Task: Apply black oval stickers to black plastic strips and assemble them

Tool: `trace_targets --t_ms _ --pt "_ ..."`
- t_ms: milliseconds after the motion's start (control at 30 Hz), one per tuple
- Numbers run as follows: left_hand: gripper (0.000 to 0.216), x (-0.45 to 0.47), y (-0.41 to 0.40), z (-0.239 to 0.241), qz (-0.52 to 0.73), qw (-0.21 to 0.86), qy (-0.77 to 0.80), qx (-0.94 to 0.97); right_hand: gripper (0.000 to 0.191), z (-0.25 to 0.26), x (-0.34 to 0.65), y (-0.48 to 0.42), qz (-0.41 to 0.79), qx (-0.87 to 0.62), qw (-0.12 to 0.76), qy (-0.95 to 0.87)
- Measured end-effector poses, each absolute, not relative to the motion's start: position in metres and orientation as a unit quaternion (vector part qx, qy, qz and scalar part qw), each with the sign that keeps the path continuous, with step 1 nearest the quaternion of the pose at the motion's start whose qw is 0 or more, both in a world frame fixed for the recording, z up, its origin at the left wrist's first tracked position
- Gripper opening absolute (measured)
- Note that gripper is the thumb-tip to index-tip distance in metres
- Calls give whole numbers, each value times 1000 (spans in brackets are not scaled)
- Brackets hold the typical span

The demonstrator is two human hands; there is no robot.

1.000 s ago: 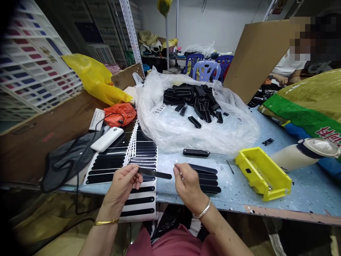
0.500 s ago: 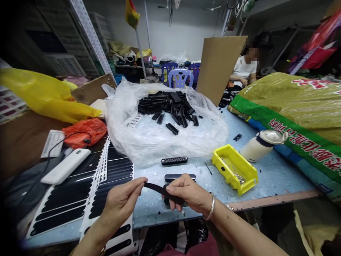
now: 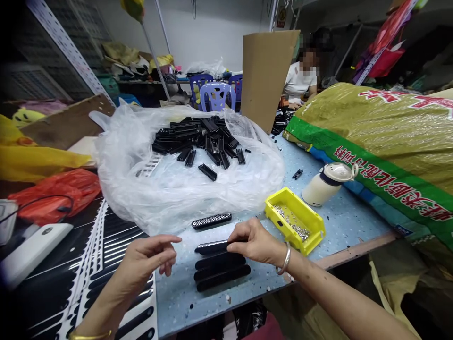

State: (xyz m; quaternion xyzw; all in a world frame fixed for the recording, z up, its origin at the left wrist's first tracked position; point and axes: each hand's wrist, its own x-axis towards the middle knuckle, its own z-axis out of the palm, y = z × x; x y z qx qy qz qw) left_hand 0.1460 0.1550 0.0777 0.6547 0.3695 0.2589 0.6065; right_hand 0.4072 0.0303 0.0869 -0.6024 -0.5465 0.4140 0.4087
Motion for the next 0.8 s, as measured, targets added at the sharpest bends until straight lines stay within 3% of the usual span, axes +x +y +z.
trace_targets --t_ms 133,267,333,800 --pt "28 162 178 60 282 479 435 708 13 81 425 35 354 -634 425 -541" --pt "36 191 195 42 208 365 432 798 17 64 431 58 316 -654 427 -539" --pt "30 199 199 36 178 340 409 828 17 56 432 73 310 -661 427 -533" --pt "14 181 181 30 139 430 352 819 15 36 413 90 291 -621 368 -628"
